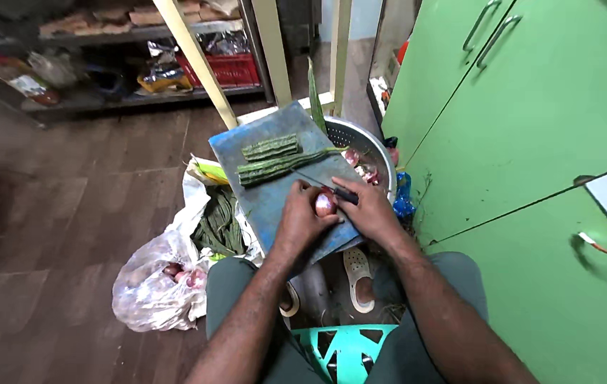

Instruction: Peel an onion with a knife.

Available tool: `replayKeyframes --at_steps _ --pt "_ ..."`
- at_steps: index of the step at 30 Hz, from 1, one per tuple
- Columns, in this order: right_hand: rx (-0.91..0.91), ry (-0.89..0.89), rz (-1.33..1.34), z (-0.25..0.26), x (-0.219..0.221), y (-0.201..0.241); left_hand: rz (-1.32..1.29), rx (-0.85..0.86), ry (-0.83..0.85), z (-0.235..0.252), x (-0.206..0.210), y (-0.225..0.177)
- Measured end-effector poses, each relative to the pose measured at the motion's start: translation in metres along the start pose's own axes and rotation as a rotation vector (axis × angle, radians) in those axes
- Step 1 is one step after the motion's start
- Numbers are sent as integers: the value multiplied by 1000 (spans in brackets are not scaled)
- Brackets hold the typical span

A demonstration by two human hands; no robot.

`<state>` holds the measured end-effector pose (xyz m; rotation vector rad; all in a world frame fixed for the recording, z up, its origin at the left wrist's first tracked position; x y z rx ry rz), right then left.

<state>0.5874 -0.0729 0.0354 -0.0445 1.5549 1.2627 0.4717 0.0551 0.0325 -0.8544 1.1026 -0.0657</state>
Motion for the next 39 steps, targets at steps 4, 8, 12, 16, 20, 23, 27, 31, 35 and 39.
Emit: replayKeyframes --at_steps 4,8,12,16,20,23,27,31,35,39 --pt "-53 -2 4 7 -5 -1 -273 172 24 5 -2 -3" --pt "30 -95 70 8 -23 -12 -666 206 85 5 -11 -8" --pt "79 -221 27 12 -40 -30 -647 82 7 6 -20 5" --pt "116 -51 6 -14 -40 -24 -327 -12 -138 7 -34 28" --pt "42 195 -88 -62 -50 -13 -120 -114 -146 5 -50 44" --pt "-36 302 -58 -72 -51 -25 -55 -140 -103 4 -47 50" --pt "28 149 -96 -47 -60 -55 -35 -87 -14 8 -45 49" --pt "88 -85 -10 -26 -77 -76 -92 -31 106 10 -42 51" --pt "136 -165 -4 -36 -72 -69 -130 -35 110 6 -35 46" --pt "105 -167 -19 -52 -55 -31 -152 -41 49 8 -29 40"
Point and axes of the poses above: each hand's wrist, its own z-axis towards the middle knuckle, its own x-axis out of the palm, y = z × x, the point moved 6 cm from there along z, towards the middle knuckle, and after that the axes turned 6 degrees about -y, right-handed, at the moved point
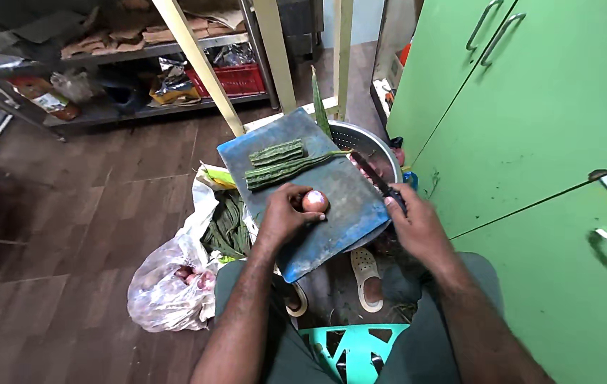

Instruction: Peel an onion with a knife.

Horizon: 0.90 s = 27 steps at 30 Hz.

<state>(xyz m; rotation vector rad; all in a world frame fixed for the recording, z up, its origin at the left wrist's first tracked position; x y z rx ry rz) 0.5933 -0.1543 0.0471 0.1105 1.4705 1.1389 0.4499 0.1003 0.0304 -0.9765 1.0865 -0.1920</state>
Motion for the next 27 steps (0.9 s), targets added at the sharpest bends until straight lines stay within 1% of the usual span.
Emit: replayKeyframes --at_steps 3,5,8,10,14,20,25,27 --pt "-18 70 -2 -23 22 36 22 2 0 2 4 -3" --pt "-35 91 -5 -35 40 53 28 -12 3 2 5 -6" --pt "-87 67 -30 -44 60 65 56 -22 3 0 7 -11" --pt "-92 62 -49 -48 64 71 94 -33 -12 -2 9 -13" --pt "-89 53 -102 -53 69 72 116 -45 -68 -4 10 -18" --pt "-78 50 -128 -52 70 70 124 -48 -85 -3 11 -18" --pt "-25 79 -166 -49 63 62 98 -75 -97 -5 10 -16" --pt "-12 61 -118 -47 56 56 82 -68 -101 -5 11 -14"
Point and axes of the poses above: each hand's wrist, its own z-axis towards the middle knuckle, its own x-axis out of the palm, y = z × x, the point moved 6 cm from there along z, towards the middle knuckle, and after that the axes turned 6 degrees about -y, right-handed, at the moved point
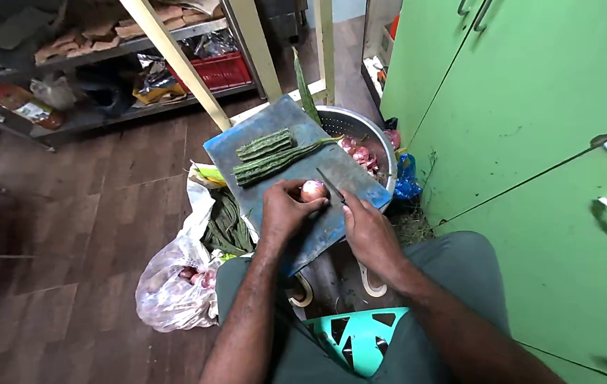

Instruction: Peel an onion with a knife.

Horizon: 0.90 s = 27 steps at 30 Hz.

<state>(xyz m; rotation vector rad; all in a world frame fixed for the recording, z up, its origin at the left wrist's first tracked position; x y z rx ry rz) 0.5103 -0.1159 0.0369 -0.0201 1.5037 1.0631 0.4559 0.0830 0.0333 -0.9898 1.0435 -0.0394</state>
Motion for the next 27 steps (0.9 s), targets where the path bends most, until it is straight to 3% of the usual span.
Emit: replayKeyframes --at_steps 8,19,27 --pt "91 -143 434 43 -3 -24 -55 135 -13 -6 8 -14" --pt "8 -144 512 55 -13 -25 -98 364 -163 -15 0 -44" --pt "104 -174 451 69 -28 -58 -718 265 41 -14 3 -45"
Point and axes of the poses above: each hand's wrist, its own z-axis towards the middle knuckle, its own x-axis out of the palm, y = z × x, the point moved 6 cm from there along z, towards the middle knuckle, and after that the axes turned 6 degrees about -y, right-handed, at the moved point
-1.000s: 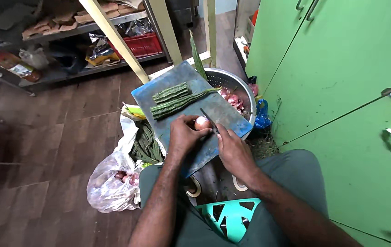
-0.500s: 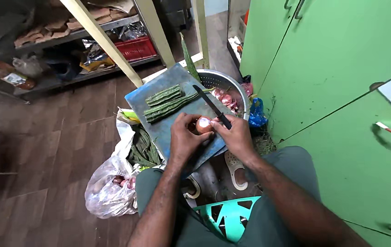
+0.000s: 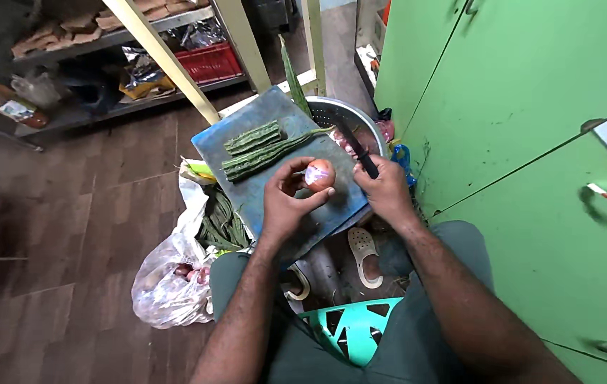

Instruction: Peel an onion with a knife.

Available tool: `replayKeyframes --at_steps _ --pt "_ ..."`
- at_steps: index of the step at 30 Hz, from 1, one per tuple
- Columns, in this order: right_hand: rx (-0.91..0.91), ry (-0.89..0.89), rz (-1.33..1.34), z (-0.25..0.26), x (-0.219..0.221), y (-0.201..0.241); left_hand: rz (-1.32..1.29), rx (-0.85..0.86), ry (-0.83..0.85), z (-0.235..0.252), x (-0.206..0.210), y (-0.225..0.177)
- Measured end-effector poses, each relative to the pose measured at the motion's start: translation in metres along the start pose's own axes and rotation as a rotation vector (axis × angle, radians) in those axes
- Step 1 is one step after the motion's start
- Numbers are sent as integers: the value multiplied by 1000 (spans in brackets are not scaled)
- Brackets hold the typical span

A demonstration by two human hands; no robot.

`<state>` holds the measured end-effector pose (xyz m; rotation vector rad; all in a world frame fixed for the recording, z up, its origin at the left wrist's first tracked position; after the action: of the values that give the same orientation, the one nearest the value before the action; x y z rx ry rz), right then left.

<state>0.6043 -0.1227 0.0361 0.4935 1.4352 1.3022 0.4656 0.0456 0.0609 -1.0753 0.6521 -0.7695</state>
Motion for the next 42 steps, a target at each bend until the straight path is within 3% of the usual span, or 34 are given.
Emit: replayKeyframes --at_steps 5,7,11,19,25,32,36,42 --pt "-101 8 15 -11 -12 9 -450 -197 109 1 -1 13" --pt "-192 35 65 -22 -7 20 -531 -254 78 1 -3 17" --pt "-372 81 81 -43 8 43 -506 -325 -49 1 -12 29" --pt "-533 149 -144 -71 40 53 -294 -641 -293 -11 -22 44" --pt "-584 185 -167 -79 51 53 -260 -567 -422 -15 -27 36" --pt "-499 208 -24 -82 54 55 -643 -510 -164 -8 -9 39" --pt "-514 195 -83 -80 51 55 -499 -535 -274 -10 -15 39" --pt "-540 125 -148 -81 46 58 -130 -424 -462 -9 -34 42"
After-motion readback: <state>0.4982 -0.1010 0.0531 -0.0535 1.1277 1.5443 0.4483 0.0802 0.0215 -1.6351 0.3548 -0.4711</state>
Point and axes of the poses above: each hand's wrist, its own z-axis towards the middle knuckle, its own x-axis out of the palm, y = z × x, the point moved 6 cm from there along z, towards the middle knuckle, and after that the axes turned 6 degrees about -y, right-handed, at the moved point
